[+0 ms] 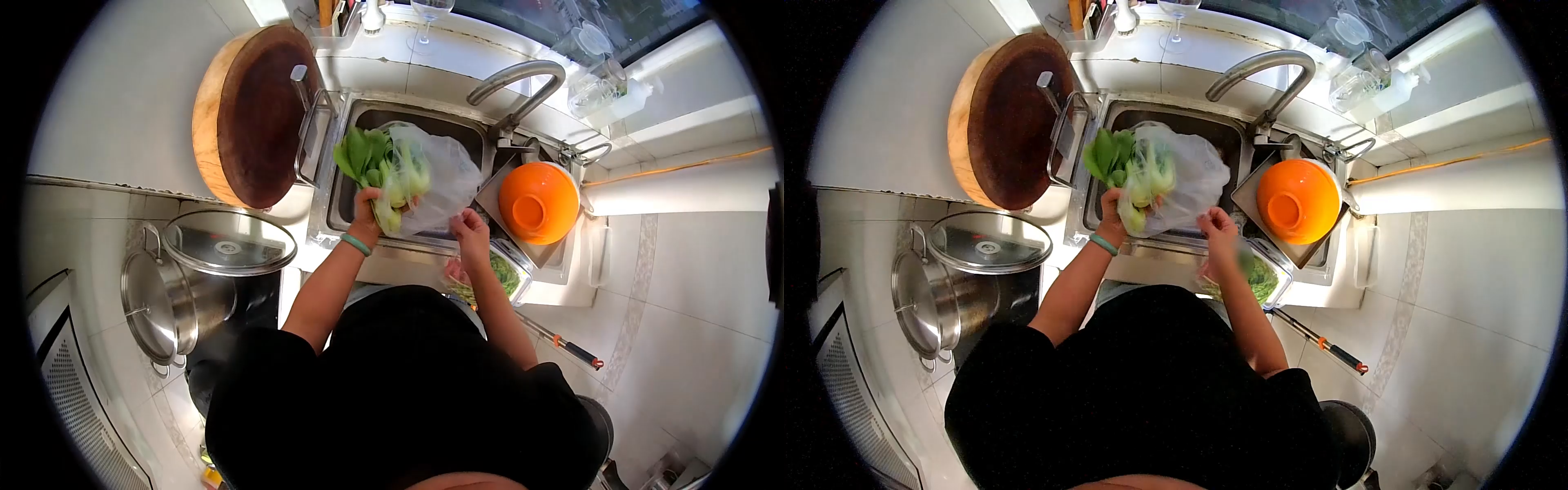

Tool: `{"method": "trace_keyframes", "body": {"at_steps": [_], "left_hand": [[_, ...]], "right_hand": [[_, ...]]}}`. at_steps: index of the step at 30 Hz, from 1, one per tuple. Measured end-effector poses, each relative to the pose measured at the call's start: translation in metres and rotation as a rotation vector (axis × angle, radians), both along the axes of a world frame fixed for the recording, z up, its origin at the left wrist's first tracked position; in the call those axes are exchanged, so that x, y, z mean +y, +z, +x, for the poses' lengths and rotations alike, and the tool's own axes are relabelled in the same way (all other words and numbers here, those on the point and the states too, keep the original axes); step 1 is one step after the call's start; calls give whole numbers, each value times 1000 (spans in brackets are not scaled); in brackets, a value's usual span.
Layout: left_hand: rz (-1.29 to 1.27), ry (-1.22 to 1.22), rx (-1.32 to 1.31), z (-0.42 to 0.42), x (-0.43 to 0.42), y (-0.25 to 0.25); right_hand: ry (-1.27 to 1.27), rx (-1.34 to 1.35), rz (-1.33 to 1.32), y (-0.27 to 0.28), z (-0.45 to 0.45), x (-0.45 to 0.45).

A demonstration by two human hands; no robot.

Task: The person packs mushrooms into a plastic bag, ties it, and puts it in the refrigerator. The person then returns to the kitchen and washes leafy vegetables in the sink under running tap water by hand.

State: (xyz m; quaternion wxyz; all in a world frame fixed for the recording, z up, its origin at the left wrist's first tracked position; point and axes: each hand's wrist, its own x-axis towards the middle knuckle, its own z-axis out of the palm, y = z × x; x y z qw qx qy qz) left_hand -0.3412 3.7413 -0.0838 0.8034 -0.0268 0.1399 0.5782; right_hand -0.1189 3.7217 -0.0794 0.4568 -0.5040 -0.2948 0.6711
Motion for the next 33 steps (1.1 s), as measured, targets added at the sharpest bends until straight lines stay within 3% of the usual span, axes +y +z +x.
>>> {"method": "trace_keyframes", "body": {"at_steps": [3, 5, 6, 8, 11, 14, 16, 20, 21, 24, 26, 28, 30, 33], "left_hand": [[62, -38, -74, 0, 0, 2], [90, -38, 2, 4, 2, 0], [92, -41, 6, 6, 3, 0], [10, 130, 166, 14, 6, 10], [-24, 64, 272, 3, 5, 0], [18, 105, 220, -5, 7, -8], [-36, 83, 240, -7, 0, -7], [70, -175, 203, -27, -12, -23], [79, -255, 222, -31, -15, -23], [134, -396, 180, -37, -17, -15], [49, -401, 589, -44, -16, -13], [110, -457, 681, -54, -9, -11], [167, -507, 775, -57, -6, -8], [277, -404, 855, -58, -5, 1]], "right_hand": [[-90, 55, -47, 22, -14, 9], [-163, 33, -86, 19, -17, 11], [-204, 31, 14, 8, -15, 12], [-244, 29, 114, 16, -16, 11], [-210, 27, 63, 25, -7, 7], [-238, 88, 18, 13, 15, 20], [-356, -25, 102, 10, 22, 37], [-423, -1, 116, 23, 39, 72], [-313, 77, 256, 14, 50, 80], [-358, 113, 227, 47, 35, 101], [-292, 189, 284, 30, 47, 120], [-219, 263, 343, 34, 52, 127], [-123, 278, -71, 78, 40, 124], [-119, 152, -13, 6, 34, 150]]}}
